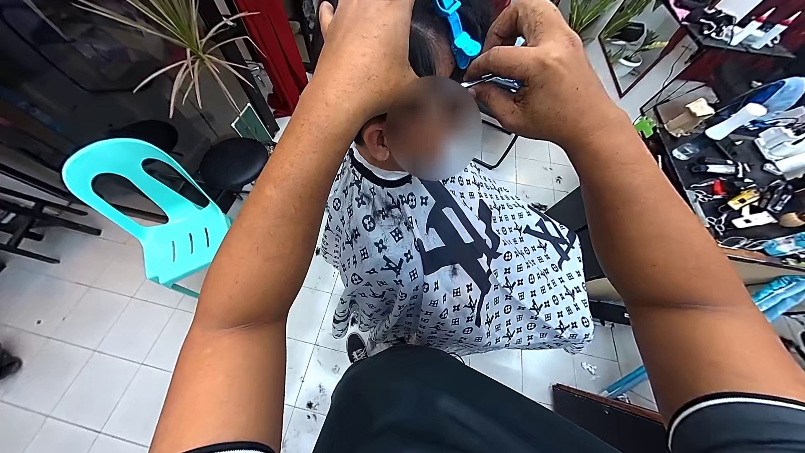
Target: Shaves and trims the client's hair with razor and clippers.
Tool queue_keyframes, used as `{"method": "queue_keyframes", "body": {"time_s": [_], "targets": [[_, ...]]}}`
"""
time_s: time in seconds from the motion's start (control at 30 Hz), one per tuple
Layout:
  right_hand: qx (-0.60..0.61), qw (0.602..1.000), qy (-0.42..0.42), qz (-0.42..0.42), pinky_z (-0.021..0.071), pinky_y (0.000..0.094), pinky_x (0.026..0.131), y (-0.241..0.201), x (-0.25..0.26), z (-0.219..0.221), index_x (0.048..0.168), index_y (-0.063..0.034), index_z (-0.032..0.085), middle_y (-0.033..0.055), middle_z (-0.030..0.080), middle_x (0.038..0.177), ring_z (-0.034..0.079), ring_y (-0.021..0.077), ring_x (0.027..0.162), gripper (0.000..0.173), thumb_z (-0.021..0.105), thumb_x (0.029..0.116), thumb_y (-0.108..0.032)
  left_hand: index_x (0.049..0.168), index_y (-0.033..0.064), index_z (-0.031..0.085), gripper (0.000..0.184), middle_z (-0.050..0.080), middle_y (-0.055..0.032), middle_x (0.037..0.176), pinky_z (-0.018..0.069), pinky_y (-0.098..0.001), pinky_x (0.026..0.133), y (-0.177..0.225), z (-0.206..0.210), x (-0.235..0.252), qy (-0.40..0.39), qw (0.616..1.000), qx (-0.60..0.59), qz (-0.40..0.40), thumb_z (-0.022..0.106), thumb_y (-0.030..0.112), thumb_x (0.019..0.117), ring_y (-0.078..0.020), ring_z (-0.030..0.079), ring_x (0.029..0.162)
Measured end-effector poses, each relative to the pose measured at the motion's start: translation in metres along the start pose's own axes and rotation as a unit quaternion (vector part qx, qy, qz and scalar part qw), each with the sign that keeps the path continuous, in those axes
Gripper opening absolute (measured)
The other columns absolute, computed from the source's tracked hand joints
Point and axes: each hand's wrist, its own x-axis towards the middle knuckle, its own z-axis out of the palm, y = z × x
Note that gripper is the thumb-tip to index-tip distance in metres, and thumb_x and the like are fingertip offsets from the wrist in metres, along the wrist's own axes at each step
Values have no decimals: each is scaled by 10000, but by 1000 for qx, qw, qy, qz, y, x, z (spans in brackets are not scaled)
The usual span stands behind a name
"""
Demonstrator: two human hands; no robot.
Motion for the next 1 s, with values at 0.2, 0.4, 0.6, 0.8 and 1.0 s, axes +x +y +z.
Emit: {"method": "queue_keyframes", "body": {"time_s": [0.2, 0.4, 0.6, 0.8, 1.0], "targets": [[2, 1000, -4, -4, 466, 444, 943, 1, 2, -2, 1098, -98, 753, 196, 621, 1115, 587, 324, 1091, 248, 577, 1027, -258, 1401, 81, 560, 743, 623, -192, 1318, 296, -688, 1087, -1, 2, 0, 5, 1000, 2, 2, 794, 457, 805, -378, 531, 1303], [9, 1000, -7, 2, 463, 438, 959, 2, 3, -2, 1105, -102, 750, 192, 621, 1121, 586, 314, 1099, 246, 583, 1029, -266, 1385, 74, 572, 710, 634, -188, 1296, 287, -680, 1095, -1, 1, 0, 1, 1000, 4, 1, 790, 432, 811, -375, 545, 1283], [8, 1000, -14, 2, 461, 446, 967, 3, 4, -3, 1110, -108, 749, 194, 626, 1141, 587, 320, 1116, 253, 578, 1026, -275, 1353, 59, 591, 691, 646, -193, 1267, 294, -665, 1091, -1, 0, -1, 3, 1000, 3, 1, 789, 443, 815, -377, 554, 1265], [15, 1000, -13, -2, 460, 454, 969, 4, 4, -2, 1101, -99, 750, 200, 627, 1130, 586, 331, 1117, 247, 586, 1021, -264, 1355, 59, 590, 707, 647, -194, 1263, 294, -670, 1088, -2, 0, -2, 6, 1000, 0, 2, 783, 473, 816, -376, 556, 1263], [9, 1000, -11, 10, 464, 446, 966, 4, 3, -1, 1119, -104, 747, 193, 628, 1137, 588, 319, 1116, 254, 581, 1027, -274, 1343, 45, 593, 683, 648, -203, 1251, 300, -670, 1080, -2, 0, -1, 3, 1000, -3, -1, 784, 445, 823, -385, 559, 1252]]}}
